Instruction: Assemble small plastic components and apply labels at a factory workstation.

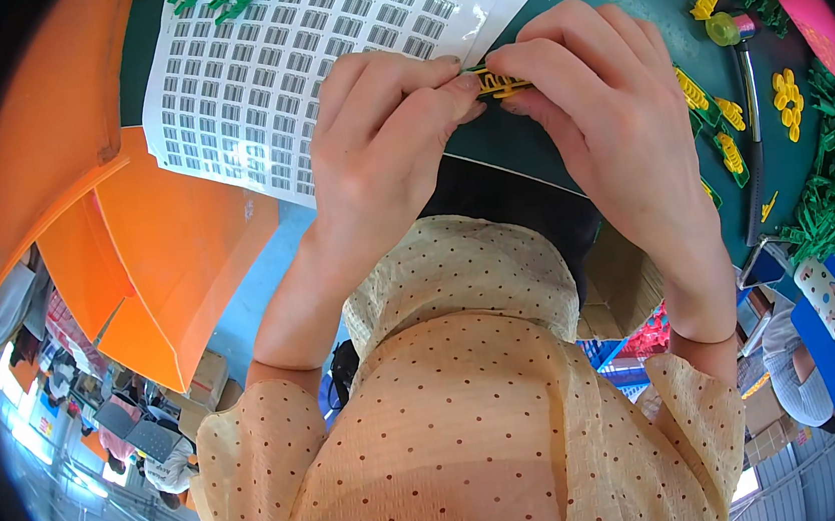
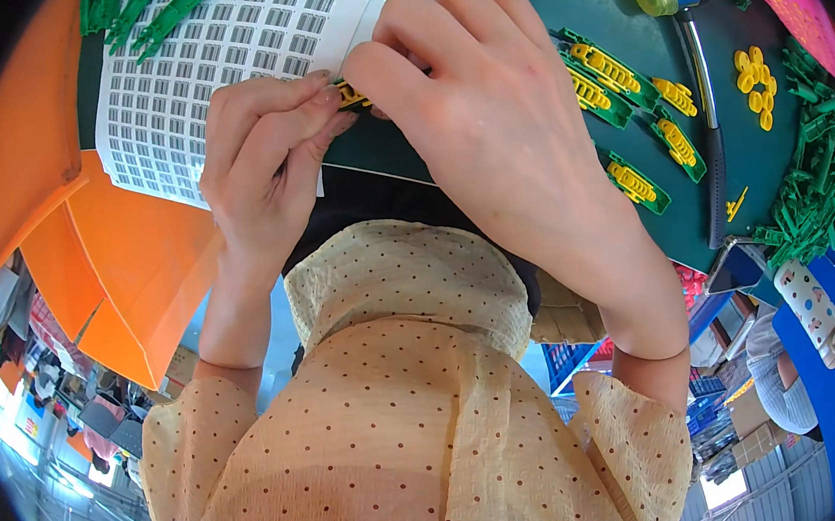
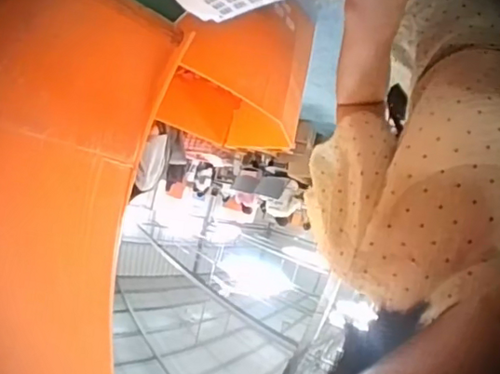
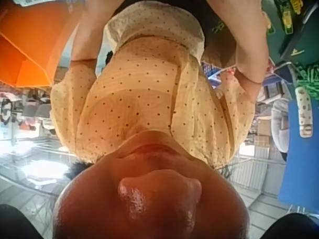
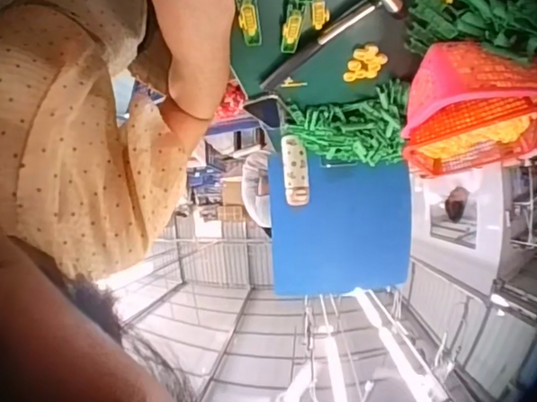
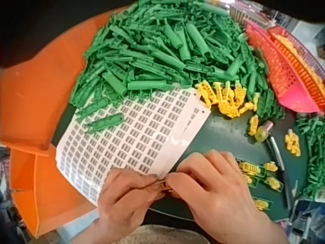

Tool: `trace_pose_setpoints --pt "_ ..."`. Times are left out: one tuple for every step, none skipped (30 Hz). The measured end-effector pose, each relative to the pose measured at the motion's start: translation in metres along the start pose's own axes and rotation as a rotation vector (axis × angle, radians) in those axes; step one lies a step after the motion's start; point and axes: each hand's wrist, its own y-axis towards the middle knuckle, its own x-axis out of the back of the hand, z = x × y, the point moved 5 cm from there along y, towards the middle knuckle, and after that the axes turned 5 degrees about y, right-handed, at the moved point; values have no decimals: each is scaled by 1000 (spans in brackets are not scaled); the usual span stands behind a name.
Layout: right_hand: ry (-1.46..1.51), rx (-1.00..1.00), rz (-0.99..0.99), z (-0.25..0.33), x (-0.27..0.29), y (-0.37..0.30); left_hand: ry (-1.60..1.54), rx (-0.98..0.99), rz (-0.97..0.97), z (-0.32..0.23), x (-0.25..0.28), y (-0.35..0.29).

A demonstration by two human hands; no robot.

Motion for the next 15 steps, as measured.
trace_pose_setpoints --pt "1 2 -1 -1 -1 1 3 0 0 0 1 1" --pt "1 9 -1 -1 -1 1 7 -7 20 -1 1 2" --pt "1 16 -1 -1 -1 2 12 -14 39 -1 0 3" --pt "-2 15 -3 -2 -1 2 10 -16 39 0 0 3" --pt "-9 20 10 -2 -1 2 -3 -20 43 3 0 2" --pt "-17 25 22 -2 -2 2 -16 -23 46 4 0 2" --pt "-16 26 21 -1 -1 2 -14 -23 46 3 0 2" --pt "-15 33 30 -2 -1 2 -16 -17 45 3 0 3" --pt "-13 40 40 -2 -1 2 -18 -10 44 3 0 4" --pt "-13 43 39 -3 -1 2 -15 -10 41 3 1 4" --pt "-13 38 34 -4 0 1 -21 -6 48 3 0 4" --pt "-12 33 30 -4 -1 0 -26 -1 54 3 0 4" --pt "-12 35 29 -4 -1 0 -25 -2 53 3 0 4" --pt "-12 32 20 -4 -2 -1 -21 -7 60 3 0 4" --pt "-11 29 11 -4 -3 -2 -16 -12 68 3 0 4"
